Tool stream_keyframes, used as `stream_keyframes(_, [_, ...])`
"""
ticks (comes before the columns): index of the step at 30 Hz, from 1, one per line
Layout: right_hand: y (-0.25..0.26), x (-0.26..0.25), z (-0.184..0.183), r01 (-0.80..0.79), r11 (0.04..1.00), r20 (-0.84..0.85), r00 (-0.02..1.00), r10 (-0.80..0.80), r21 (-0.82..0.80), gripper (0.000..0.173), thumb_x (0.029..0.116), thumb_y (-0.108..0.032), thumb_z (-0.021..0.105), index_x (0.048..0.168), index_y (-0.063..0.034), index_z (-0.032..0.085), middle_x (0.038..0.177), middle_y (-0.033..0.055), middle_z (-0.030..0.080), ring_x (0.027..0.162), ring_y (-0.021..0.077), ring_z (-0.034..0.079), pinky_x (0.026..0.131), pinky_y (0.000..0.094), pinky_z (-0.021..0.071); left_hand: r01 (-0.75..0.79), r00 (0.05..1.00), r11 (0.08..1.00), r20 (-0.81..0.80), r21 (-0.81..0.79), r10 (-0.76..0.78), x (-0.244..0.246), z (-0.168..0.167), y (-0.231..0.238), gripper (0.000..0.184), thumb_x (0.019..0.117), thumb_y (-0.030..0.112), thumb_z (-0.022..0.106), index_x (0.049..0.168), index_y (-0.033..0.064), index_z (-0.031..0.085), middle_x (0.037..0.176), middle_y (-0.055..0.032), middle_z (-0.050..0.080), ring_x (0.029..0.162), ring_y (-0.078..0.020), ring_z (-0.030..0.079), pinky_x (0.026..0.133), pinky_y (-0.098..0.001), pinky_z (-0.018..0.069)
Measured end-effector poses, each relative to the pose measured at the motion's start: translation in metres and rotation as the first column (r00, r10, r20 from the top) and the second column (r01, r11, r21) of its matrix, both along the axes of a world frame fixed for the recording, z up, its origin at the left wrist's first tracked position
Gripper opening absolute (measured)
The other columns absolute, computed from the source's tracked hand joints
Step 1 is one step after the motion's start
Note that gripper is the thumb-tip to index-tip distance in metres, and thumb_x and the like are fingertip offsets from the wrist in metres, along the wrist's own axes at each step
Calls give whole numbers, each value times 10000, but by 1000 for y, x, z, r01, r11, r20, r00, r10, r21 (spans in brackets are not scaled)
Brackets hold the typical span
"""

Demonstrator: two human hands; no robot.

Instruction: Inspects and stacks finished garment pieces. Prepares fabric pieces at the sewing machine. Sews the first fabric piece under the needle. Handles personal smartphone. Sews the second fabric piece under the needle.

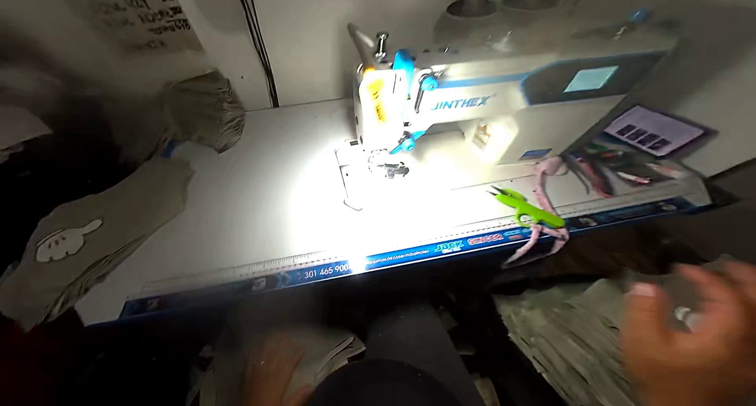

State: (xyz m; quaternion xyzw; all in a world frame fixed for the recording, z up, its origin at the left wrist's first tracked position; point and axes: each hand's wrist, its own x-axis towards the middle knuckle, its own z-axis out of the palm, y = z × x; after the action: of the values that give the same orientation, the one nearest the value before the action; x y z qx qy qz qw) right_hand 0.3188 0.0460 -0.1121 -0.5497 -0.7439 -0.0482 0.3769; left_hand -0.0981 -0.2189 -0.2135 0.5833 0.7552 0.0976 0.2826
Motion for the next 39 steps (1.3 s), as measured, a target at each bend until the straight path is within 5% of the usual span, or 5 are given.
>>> stream_keyframes(3, [-30,-105,-43,-463,885,-13,886,463,-35,342,1000,-268,556,1121,1,729,1146,202,725,1125,344,680,994,507,533,-41,999,990,-18,136,44,-4,-1,-3,287,936,264,714,1113,45,766,1265,-249,657,1241,-497,567,1024,-676,437])
stream_keyframes(6, [-50,-182,-81,-830,414,-148,494,857,-373,249,1042,-210,566,1153,-76,745,1112,78,766,1085,219,726,994,407,571,-53,998,981,-34,189,60,-5,-8,-4,209,976,161,635,981,7,776,1064,-207,724,1062,-416,680,952,-597,516])
stream_keyframes(12, [-50,-279,-114,-620,-177,-275,65,959,-764,275,1027,-184,613,1229,-17,699,1231,213,686,1205,367,639,1062,528,478,-259,951,965,165,-33,261,-19,13,5,242,962,118,567,935,-47,742,1067,-193,709,1040,-282,677,950,-413,534])
stream_keyframes(25, [-51,-292,-138,-416,-337,-410,98,907,-845,330,1003,-262,677,1220,-15,692,1163,192,702,1112,322,665,1022,524,489,-71,997,943,-16,-326,70,4,18,47,381,1016,340,551,1160,19,696,1187,-171,671,1207,-324,607,1088,-472,440])
stream_keyframes(39, [-57,-293,-121,-652,-248,-354,32,935,-716,367,1066,-300,552,1184,9,713,1215,216,690,1202,353,641,1057,504,482,-154,985,975,51,-161,164,2,39,54,351,979,264,527,918,-10,738,995,-157,705,1057,-289,650,1006,-442,456])
